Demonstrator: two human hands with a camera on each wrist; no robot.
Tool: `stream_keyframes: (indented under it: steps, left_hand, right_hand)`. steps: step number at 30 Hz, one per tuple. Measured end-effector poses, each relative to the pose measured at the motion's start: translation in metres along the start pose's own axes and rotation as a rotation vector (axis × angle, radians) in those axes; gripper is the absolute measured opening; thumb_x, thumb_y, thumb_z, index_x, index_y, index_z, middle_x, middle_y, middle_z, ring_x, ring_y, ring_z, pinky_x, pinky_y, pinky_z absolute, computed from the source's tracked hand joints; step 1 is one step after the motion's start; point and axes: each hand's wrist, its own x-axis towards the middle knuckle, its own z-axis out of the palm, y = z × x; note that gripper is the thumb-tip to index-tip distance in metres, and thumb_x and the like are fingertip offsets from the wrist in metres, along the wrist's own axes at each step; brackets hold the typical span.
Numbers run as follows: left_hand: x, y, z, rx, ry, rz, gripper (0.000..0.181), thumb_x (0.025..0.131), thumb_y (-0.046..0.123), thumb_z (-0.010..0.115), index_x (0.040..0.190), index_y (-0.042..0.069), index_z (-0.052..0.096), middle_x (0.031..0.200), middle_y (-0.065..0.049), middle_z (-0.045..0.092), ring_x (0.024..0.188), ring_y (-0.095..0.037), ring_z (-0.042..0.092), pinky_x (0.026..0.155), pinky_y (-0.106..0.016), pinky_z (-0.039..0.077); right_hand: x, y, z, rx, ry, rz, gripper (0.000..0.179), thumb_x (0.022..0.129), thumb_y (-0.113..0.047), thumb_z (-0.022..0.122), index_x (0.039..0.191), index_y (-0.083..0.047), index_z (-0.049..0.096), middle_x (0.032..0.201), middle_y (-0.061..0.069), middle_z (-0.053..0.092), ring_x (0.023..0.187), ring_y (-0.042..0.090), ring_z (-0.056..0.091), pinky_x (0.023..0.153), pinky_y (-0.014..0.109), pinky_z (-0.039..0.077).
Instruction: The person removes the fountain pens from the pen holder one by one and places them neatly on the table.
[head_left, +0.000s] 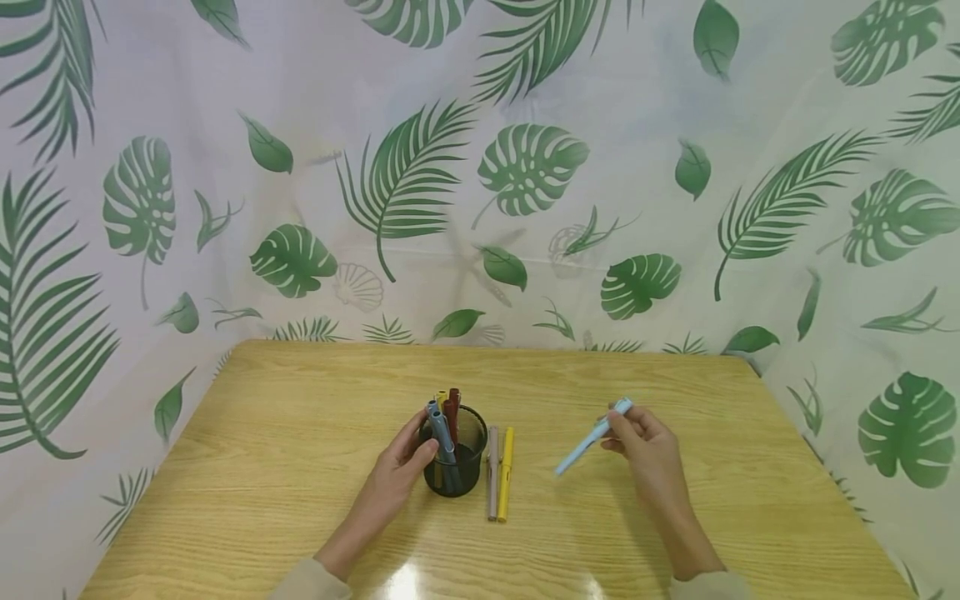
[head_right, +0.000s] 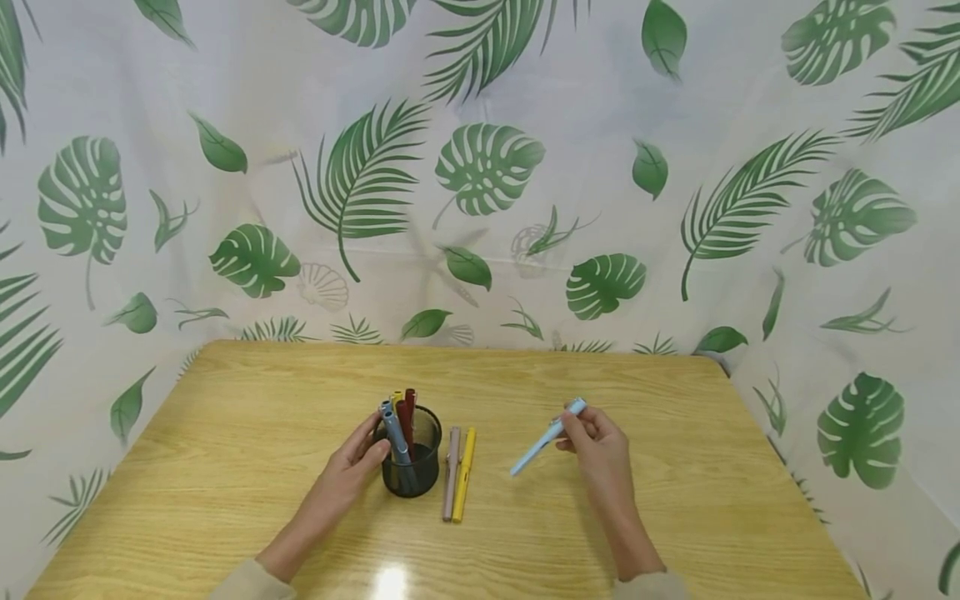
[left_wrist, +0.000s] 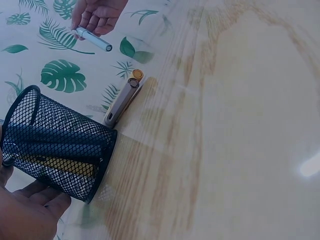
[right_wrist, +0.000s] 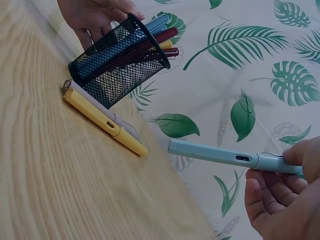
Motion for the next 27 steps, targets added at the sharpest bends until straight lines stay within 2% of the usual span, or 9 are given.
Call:
stream_keyframes:
  steps: [6, 15, 21, 27]
  left_hand:
    - [0.000, 0.000, -0.001, -0.001, -0.010, 0.015, 0.063, 0.109, 0.029, 0.057, 0.163, 0.012, 0.032, 0.157, -0.026, 0.041, 0.146, -0.042, 0.038, 0.117, -0.058, 0.034]
    - [0.000, -0.001, -0.001, -0.015, -0.005, -0.005, 0.063, 0.108, 0.030, 0.057, 0.164, 0.015, 0.032, 0.158, -0.024, 0.040, 0.147, -0.040, 0.037, 0.118, -0.056, 0.033]
    - [0.001, -0.003, -0.001, -0.022, -0.009, -0.009, 0.063, 0.108, 0.030, 0.057, 0.164, 0.015, 0.032, 0.159, -0.023, 0.039, 0.147, -0.040, 0.036, 0.118, -0.056, 0.033]
    - [0.001, -0.002, -0.001, -0.008, -0.011, -0.001, 0.063, 0.109, 0.030, 0.056, 0.164, 0.014, 0.031, 0.160, -0.024, 0.038, 0.147, -0.041, 0.036, 0.117, -0.057, 0.033]
  right_hand:
    - [0.002, 0.010, 0.003, -0.007, -0.021, 0.019, 0.034, 0.106, -0.023, 0.062, 0.123, 0.007, 0.061, 0.101, 0.003, 0.073, 0.091, 0.012, 0.068, 0.083, 0.027, 0.059]
    - [0.004, 0.020, 0.009, -0.033, -0.077, 0.043, 0.034, 0.107, -0.016, 0.060, 0.126, 0.012, 0.058, 0.100, 0.007, 0.071, 0.089, 0.015, 0.068, 0.082, 0.028, 0.059]
    - [0.004, 0.023, 0.014, -0.040, -0.102, 0.056, 0.038, 0.107, -0.015, 0.059, 0.130, 0.014, 0.055, 0.107, 0.016, 0.070, 0.090, 0.016, 0.068, 0.084, 0.031, 0.060]
    - [0.005, 0.029, 0.019, -0.050, -0.113, 0.074, 0.034, 0.107, -0.013, 0.059, 0.126, 0.015, 0.057, 0.104, 0.014, 0.070, 0.089, 0.016, 0.067, 0.085, 0.033, 0.060]
